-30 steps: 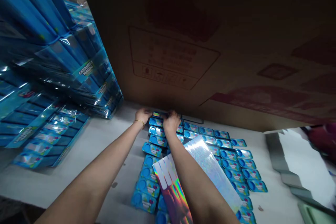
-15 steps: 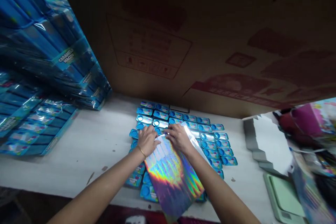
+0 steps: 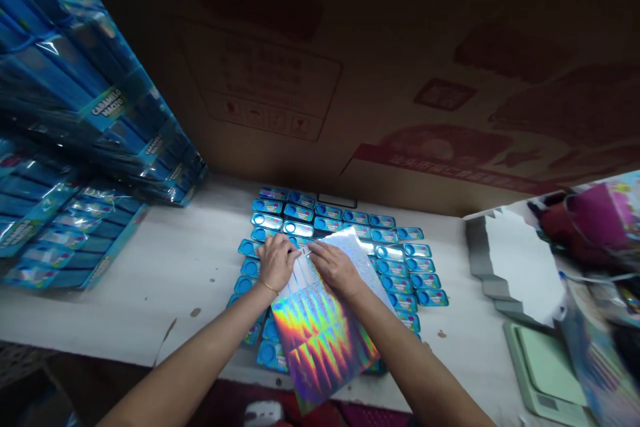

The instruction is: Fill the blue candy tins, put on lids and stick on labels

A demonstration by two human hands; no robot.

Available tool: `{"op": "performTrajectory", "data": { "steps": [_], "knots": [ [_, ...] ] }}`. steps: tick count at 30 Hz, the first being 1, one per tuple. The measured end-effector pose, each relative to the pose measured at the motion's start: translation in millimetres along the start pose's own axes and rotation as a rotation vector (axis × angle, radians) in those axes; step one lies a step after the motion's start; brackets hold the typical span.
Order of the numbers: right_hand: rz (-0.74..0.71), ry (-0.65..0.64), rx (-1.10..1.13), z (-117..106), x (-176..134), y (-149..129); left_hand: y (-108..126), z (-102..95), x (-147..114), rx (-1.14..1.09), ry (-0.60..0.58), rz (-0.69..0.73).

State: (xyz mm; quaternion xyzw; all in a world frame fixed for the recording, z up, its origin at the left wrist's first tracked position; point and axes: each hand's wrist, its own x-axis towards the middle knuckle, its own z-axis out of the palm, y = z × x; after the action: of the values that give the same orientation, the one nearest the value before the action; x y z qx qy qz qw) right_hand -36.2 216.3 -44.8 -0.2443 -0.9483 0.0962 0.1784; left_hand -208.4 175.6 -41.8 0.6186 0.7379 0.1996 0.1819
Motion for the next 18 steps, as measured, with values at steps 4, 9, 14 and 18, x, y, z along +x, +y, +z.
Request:
{"op": "performTrajectory", "data": {
  "steps": [4, 9, 14, 18],
  "knots": [
    [0.265, 0.025, 0.239, -55.0, 16.7, -21.2, 2.7, 1.2, -0.5, -0.029, -0.007, 0.025],
    [0.622, 0.029, 0.597, -93.6, 52.5, -28.5, -1.6, -6.4, -0.5, -0.345, 0.054, -0.013],
    [0.955, 0.008, 1.097, -53.6, 75.2, -20.1, -16.4, -36.7, -2.5, -1.137, -0.03, -0.274],
    [1.049, 0.089, 1.243, -20.7, 87.9, -27.2, -32.7, -57.0, 1.9, -1.267, -0.003, -0.432]
  ]
}}
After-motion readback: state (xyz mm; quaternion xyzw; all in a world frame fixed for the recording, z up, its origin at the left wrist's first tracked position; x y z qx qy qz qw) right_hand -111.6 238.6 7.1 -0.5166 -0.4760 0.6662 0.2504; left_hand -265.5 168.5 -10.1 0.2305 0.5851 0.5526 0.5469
